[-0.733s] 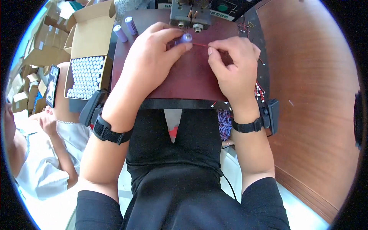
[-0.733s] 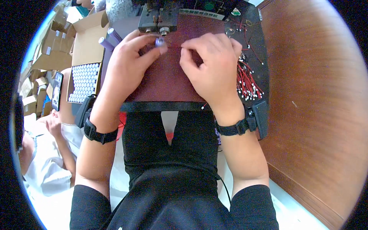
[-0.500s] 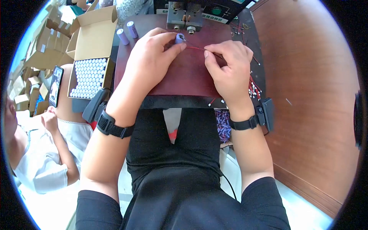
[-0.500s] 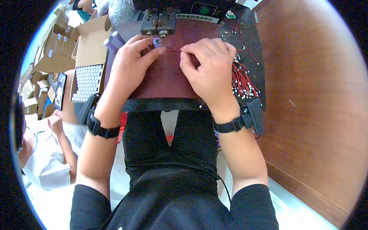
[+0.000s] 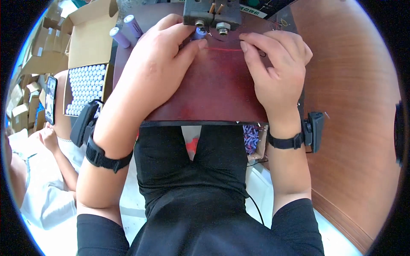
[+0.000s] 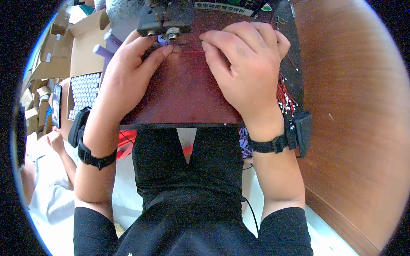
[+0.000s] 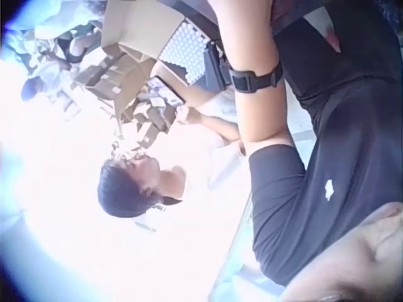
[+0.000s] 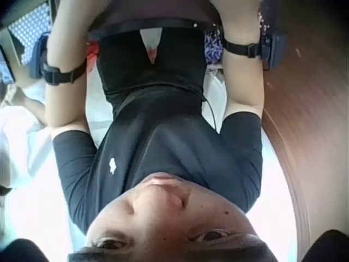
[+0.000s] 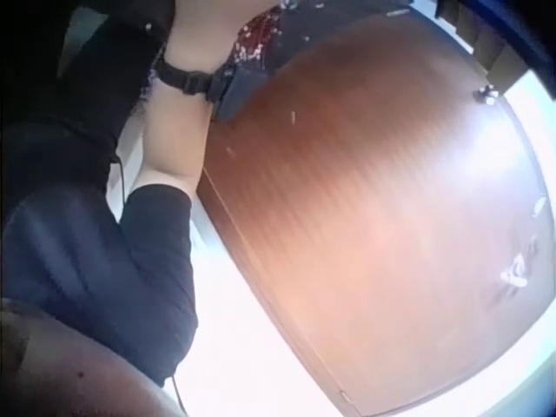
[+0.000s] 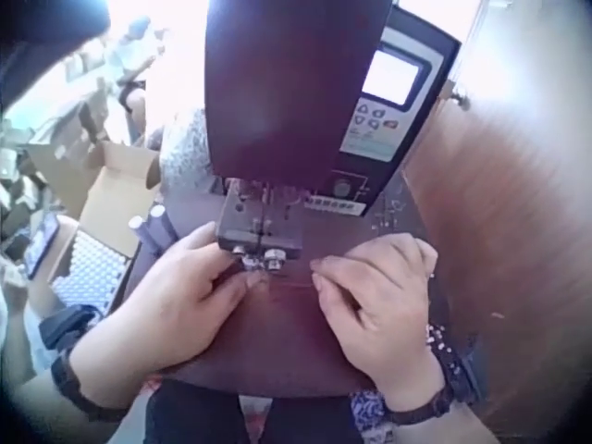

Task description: The person picks up a battery and a wire, aligns the wire against the battery terminal, and welds them together using a spot welding machine. This process is repeated for several batteries, which are then placed into a box.

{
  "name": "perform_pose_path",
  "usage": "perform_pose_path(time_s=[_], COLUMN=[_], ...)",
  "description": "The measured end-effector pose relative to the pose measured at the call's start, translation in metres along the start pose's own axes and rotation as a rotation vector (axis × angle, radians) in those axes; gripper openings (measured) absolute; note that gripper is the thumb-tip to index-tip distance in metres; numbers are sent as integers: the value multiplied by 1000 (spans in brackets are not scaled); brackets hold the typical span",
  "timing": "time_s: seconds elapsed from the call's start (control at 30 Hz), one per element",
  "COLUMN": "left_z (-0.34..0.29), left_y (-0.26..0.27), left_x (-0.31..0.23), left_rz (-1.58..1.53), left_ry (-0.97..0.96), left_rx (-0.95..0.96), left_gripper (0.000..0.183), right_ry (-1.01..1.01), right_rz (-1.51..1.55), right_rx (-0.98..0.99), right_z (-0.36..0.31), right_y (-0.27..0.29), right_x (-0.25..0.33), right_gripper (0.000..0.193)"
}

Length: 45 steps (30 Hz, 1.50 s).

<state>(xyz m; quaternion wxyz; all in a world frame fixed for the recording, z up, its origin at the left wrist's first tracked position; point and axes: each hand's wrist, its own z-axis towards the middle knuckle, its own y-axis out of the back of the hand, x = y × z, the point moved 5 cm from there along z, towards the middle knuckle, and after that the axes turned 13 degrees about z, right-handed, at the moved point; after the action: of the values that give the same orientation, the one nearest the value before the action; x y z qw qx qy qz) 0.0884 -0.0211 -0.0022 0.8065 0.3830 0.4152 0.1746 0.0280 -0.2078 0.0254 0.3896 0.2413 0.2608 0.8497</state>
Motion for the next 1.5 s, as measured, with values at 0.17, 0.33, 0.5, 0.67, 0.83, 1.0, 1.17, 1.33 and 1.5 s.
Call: perform_pose_path(time_s=[0.17,0.33,0.5,0.67,0.83,1.0,1.17,1.33,1.5], left_z=[-1,0,0,1,0,0,0,-1,-1], left_y=[-2,-2,-3,-4,-4,-5,-4,-6,-5], left_x=[2,-2,-3,1,0,2,2,2,3], left_rz=[60,90,27,2,27,-2,18,5,10], left_ry=[40,-16,40,58,57,93,105,102,131], left_rx=[10,15,33,92,39,59,93,43,74], left_gripper=[28,26,25,26,26,27,28,28,29], right_ry=[-60,-106,-84,-103,-68,-77,-48,-48,-73], right_rz=[26,21,9,-35,-14,-47,-14,-49,-51], right_rx=[8,-20,-14,-40,-49,-29,-49,-43,-34], right_z=[-4,-6,-4,-6,-2,0,-1,-3,-2], right_y=[6,8,4,5,1,-2,-1,-2,-2], right_x=[7,1,1,-4,-5,-4,-9,-8,-9], right_gripper=[15,15,16,16,17,15,15,14,14])
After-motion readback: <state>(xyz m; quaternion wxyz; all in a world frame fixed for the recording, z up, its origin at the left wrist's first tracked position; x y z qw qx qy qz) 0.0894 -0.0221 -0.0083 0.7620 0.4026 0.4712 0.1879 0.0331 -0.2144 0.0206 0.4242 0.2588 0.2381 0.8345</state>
